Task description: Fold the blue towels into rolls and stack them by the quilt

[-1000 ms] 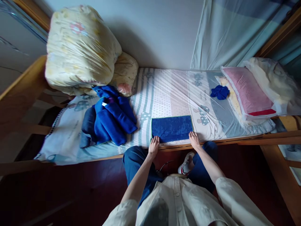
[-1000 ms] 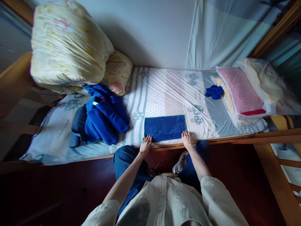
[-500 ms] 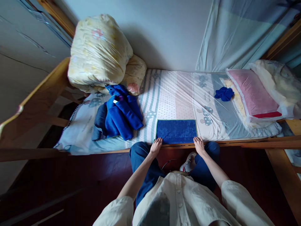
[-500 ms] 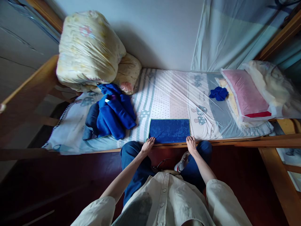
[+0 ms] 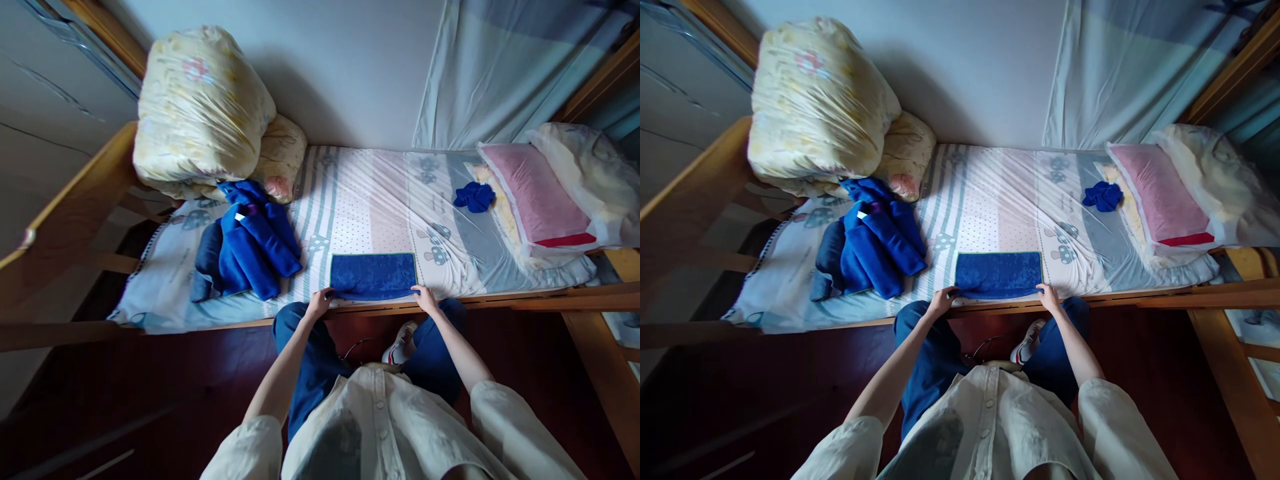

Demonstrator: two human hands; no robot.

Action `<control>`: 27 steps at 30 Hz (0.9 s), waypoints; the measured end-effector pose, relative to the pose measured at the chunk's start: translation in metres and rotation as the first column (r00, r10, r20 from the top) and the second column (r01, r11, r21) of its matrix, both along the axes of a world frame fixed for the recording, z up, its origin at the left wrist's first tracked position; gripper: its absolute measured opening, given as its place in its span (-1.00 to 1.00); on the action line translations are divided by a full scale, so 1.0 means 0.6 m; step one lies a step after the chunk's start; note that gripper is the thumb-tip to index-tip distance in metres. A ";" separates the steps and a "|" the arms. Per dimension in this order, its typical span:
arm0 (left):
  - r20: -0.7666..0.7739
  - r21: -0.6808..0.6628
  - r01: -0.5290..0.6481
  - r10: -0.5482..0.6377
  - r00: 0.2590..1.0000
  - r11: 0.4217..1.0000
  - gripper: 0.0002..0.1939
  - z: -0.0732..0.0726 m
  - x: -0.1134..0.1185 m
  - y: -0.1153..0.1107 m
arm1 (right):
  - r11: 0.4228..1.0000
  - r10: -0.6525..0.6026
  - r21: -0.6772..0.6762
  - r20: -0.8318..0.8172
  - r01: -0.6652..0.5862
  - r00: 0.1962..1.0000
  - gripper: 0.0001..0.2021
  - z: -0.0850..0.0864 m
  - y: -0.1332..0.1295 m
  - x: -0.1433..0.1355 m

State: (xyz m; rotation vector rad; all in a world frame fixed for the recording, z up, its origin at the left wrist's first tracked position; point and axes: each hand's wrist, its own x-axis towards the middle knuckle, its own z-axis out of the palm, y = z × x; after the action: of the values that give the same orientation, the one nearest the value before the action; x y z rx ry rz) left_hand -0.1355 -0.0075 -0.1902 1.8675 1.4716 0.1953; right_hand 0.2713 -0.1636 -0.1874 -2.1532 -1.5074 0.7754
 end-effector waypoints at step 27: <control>-0.064 0.213 -0.011 0.025 0.998 0.977 -0.73 -0.005 -0.010 0.007 | 0.991 -0.095 0.111 0.267 0.068 0.959 -0.64 -0.001 0.002 -0.007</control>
State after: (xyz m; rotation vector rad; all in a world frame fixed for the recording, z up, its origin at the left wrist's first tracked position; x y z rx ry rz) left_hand -0.1417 -0.0033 -0.1932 2.0486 1.5642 0.3131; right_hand 0.2672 -0.1625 -0.1879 -2.3007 -1.5383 0.3767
